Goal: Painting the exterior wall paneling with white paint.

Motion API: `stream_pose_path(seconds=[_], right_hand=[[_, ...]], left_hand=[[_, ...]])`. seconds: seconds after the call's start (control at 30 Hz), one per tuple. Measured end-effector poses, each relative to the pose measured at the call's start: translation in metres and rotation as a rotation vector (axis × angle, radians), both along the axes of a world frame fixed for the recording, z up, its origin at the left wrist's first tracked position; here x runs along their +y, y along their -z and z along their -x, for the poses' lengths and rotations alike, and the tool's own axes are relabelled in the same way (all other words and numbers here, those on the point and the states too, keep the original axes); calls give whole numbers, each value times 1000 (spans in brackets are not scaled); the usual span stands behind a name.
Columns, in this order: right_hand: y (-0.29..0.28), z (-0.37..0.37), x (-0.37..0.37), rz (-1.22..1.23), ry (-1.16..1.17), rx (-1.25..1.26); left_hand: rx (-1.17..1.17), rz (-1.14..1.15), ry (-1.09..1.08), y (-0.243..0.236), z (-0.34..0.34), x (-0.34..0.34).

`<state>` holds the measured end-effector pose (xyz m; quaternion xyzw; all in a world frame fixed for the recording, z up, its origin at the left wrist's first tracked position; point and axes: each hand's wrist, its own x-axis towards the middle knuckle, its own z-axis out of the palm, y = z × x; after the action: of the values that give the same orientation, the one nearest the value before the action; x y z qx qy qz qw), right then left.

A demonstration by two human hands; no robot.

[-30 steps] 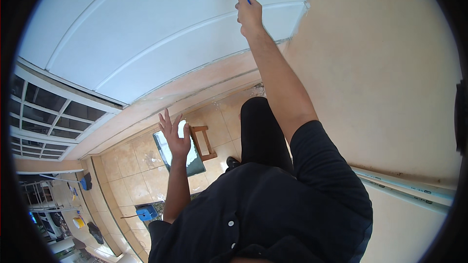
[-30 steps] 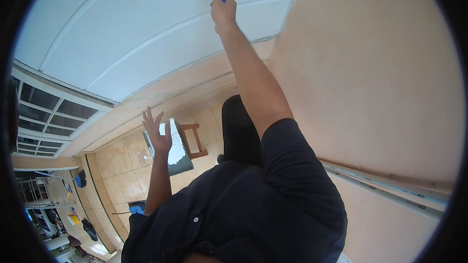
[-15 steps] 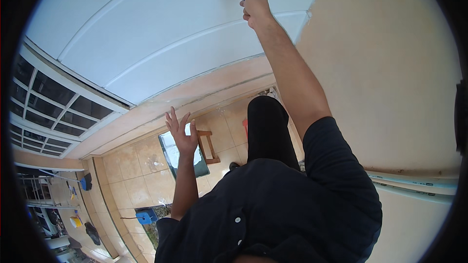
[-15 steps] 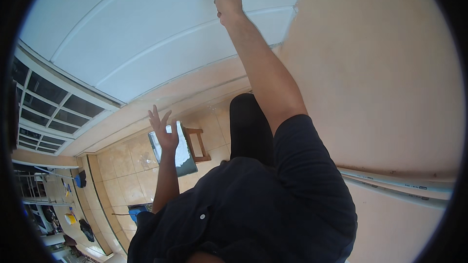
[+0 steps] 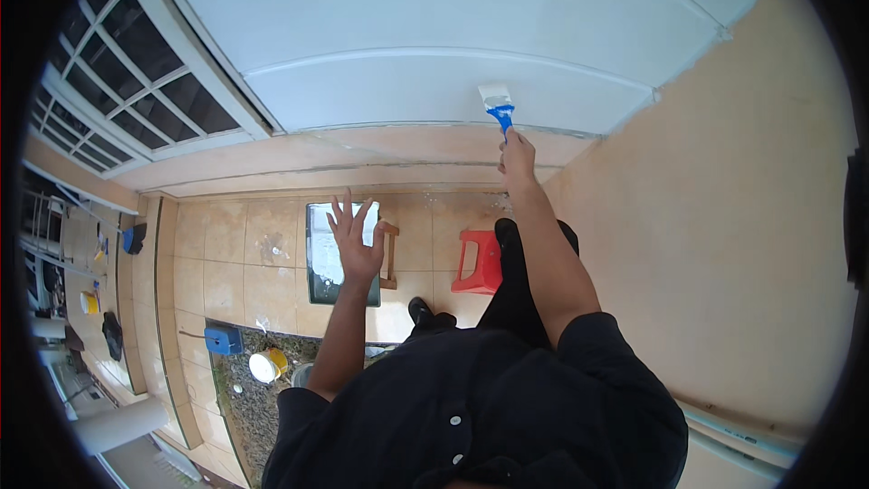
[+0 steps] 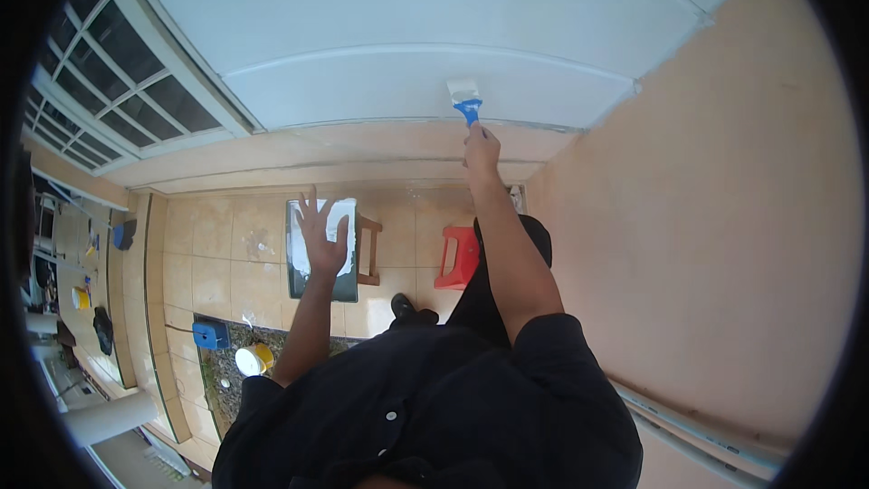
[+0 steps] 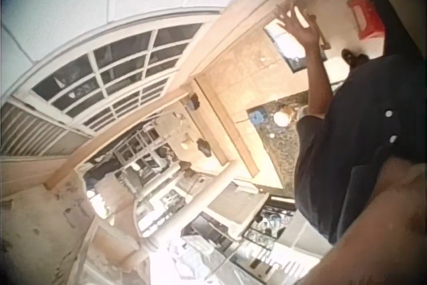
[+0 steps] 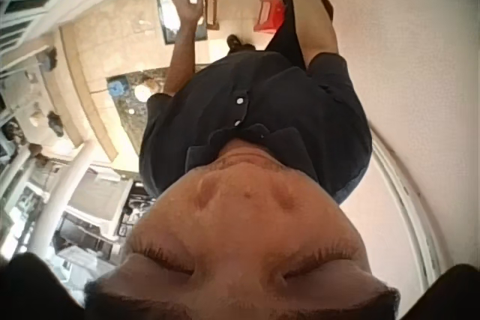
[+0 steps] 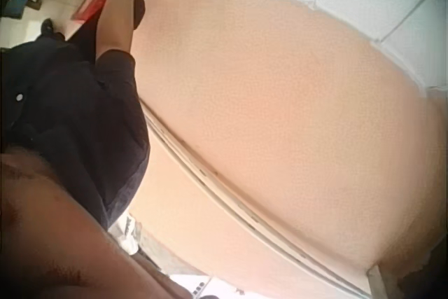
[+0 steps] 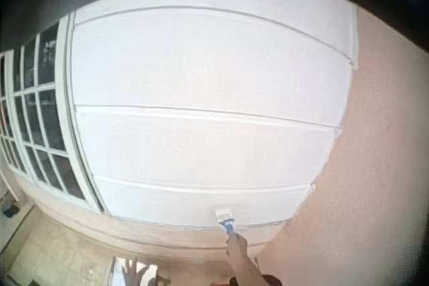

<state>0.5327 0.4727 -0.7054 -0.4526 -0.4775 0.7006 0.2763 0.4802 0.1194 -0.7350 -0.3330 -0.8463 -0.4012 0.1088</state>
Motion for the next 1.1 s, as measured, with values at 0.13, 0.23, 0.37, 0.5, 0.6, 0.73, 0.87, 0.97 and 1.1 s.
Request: stream_pose_path(seconds=[0.13,0.23,0.37,0.5,0.6,0.73,0.87,0.97,1.1], right_hand=[[91,-32,-60,-146,-377,-199],[116,-11,-126,-160,-545,-271],[160,11,-195,-195,-735,-287],[206,54,-233,-246,-803,-325],[257,85,-241,-438,-921,-292],[279,128,-262,-821,-952,-345],[282,163,-275,-1086,-959,-376],[296,180,-286,-1262,-973,-360],[316,191,-288,-1376,-1020,-304]], left_hand=[[-117,41,-215,40,-13,-22],[-147,88,-425,87,-14,-69],[-135,121,-642,131,0,-135],[-159,66,-699,188,22,-166],[-211,56,-753,225,25,-169],[-239,29,-855,256,4,-169],[-298,12,-889,276,-26,-164],[-314,-9,-910,292,-43,-165],[-293,48,-914,309,-47,-164]])
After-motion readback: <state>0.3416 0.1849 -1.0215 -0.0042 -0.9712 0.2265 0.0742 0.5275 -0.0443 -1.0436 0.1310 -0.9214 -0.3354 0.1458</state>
